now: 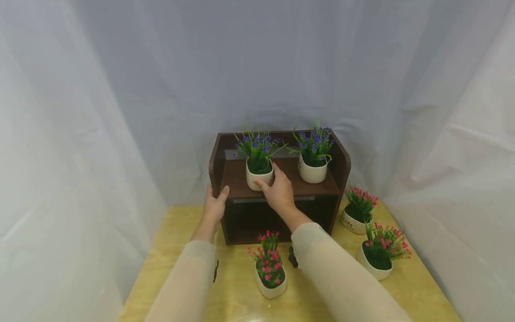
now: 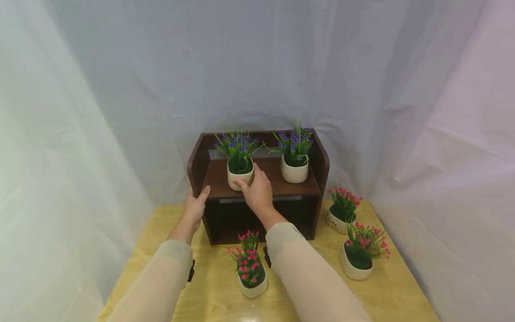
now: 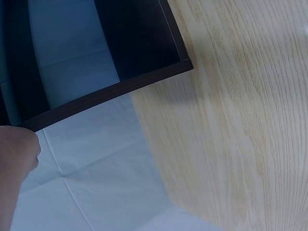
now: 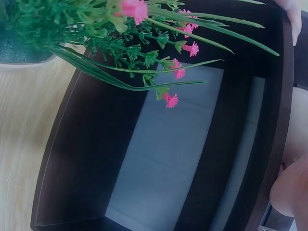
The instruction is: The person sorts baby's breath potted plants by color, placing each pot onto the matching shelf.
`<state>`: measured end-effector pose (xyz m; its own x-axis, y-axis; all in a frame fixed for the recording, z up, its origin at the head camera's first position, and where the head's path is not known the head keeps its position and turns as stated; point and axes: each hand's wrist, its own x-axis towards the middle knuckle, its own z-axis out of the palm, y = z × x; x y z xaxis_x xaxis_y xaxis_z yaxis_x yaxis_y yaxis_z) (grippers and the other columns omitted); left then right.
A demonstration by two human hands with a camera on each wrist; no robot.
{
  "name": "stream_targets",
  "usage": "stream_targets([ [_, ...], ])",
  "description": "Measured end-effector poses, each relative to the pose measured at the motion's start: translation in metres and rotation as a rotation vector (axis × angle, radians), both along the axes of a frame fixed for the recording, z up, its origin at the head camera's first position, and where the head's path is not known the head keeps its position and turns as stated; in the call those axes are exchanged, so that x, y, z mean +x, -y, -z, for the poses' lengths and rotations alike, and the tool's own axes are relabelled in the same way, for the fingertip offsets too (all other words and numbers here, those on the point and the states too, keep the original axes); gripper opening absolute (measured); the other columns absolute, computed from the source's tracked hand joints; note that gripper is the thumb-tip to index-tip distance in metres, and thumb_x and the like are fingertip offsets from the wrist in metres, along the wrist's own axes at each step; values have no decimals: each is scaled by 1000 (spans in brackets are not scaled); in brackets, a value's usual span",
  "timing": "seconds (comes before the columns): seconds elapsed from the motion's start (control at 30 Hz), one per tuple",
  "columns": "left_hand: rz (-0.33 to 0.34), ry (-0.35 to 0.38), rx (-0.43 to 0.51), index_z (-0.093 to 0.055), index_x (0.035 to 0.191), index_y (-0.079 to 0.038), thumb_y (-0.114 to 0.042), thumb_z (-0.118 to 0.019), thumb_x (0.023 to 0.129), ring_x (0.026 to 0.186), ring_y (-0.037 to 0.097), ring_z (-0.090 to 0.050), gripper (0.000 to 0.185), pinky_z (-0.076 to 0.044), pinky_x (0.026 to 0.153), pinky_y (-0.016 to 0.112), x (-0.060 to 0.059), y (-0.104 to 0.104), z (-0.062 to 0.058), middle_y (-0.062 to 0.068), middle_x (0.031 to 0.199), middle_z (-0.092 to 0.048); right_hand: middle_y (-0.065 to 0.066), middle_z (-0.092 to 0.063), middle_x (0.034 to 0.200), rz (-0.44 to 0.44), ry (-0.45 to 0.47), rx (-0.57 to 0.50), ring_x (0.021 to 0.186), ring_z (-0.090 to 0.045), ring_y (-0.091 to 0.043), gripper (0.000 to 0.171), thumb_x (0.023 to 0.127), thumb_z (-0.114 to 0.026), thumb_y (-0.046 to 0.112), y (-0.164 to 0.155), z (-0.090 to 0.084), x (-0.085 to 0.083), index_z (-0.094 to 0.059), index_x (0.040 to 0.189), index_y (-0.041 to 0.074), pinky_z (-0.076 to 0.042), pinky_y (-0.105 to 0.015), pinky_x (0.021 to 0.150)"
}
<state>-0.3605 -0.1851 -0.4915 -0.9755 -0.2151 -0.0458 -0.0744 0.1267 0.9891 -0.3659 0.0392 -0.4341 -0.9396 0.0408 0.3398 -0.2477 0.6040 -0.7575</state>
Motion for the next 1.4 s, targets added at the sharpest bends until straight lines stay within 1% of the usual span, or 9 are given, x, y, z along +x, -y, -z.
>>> stream_targets([
  [0.17, 2, -34, 13, -2, 176, -14, -47, -58, 111, 172, 36, -7, 92, -10, 141, 53, 1, -3, 3, 16, 184, -9, -24, -59, 158, 30, -48, 30, 146, -58, -43, 93, 94, -83, 51, 2, 3, -3, -45, 164, 4, -50, -56, 122],
  [0.27, -4, -61, 18, -12, 175, -14, -45, -60, 111, 170, 37, -17, 85, -15, 141, 53, 2, -6, 5, 18, 181, -22, -25, -62, 154, 42, -77, 51, 142, -61, -44, 93, 93, -84, 51, 2, 6, -4, -47, 162, 1, -51, -56, 120],
  [0.4, 3, -77, 25, -17, 174, -13, -41, -60, 111, 169, 38, -22, 81, -19, 140, 54, 2, -10, 8, 20, 178, -29, -26, -63, 151, 57, -90, 72, 139, -63, -44, 92, 92, -85, 50, 0, 10, -4, -48, 161, 0, -53, -56, 117],
  [0.5, 9, -76, 21, -17, 174, -13, -43, -59, 112, 168, 39, -22, 81, -20, 139, 56, 2, -14, 9, 20, 179, -28, -27, -63, 151, 57, -104, 75, 139, -63, -44, 92, 92, -86, 48, -3, 10, -3, -48, 160, -1, -54, -58, 116],
  [0.73, 14, -118, 40, -32, 166, -15, -41, -59, 112, 163, 40, -34, 66, -27, 136, 58, 0, -19, 8, 19, 170, -42, -25, -59, 156, 31, -95, 68, 143, -60, -43, 93, 94, -84, 47, -8, 9, -2, -44, 163, 1, -53, -59, 117],
  [1.03, 8, -85, 37, -21, 172, -16, -44, -58, 112, 168, 39, -24, 77, -21, 139, 56, 2, -17, 0, 18, 178, -30, -23, -58, 158, 17, -91, 81, 143, -60, -42, 92, 94, -86, 45, -9, 5, -4, -44, 163, 3, -53, -59, 117],
  [1.13, 0, -71, 36, -14, 175, -16, -45, -58, 112, 169, 39, -19, 82, -18, 140, 56, 3, -15, 0, 19, 180, -24, -24, -49, 165, -17, -70, 95, 151, -53, -41, 95, 95, -86, 42, -10, 5, -5, -38, 166, 2, -49, -57, 123],
  [1.23, 0, -61, 33, -8, 176, -15, -47, -57, 112, 170, 39, -16, 86, -16, 140, 56, 5, -12, 0, 19, 182, -18, -23, -37, 173, -64, -38, 58, 159, -43, -41, 101, 95, -85, 40, -11, 3, -6, -28, 170, 2, -42, -56, 129],
  [1.4, 1, -88, 17, -20, 172, -14, -45, -57, 112, 168, 39, -24, 77, -20, 139, 57, 3, -3, 0, 19, 177, -30, -17, -32, 176, -120, -49, -57, 162, -37, -39, 97, 98, -83, 35, -11, 3, 0, -26, 173, 11, -39, -57, 131],
])
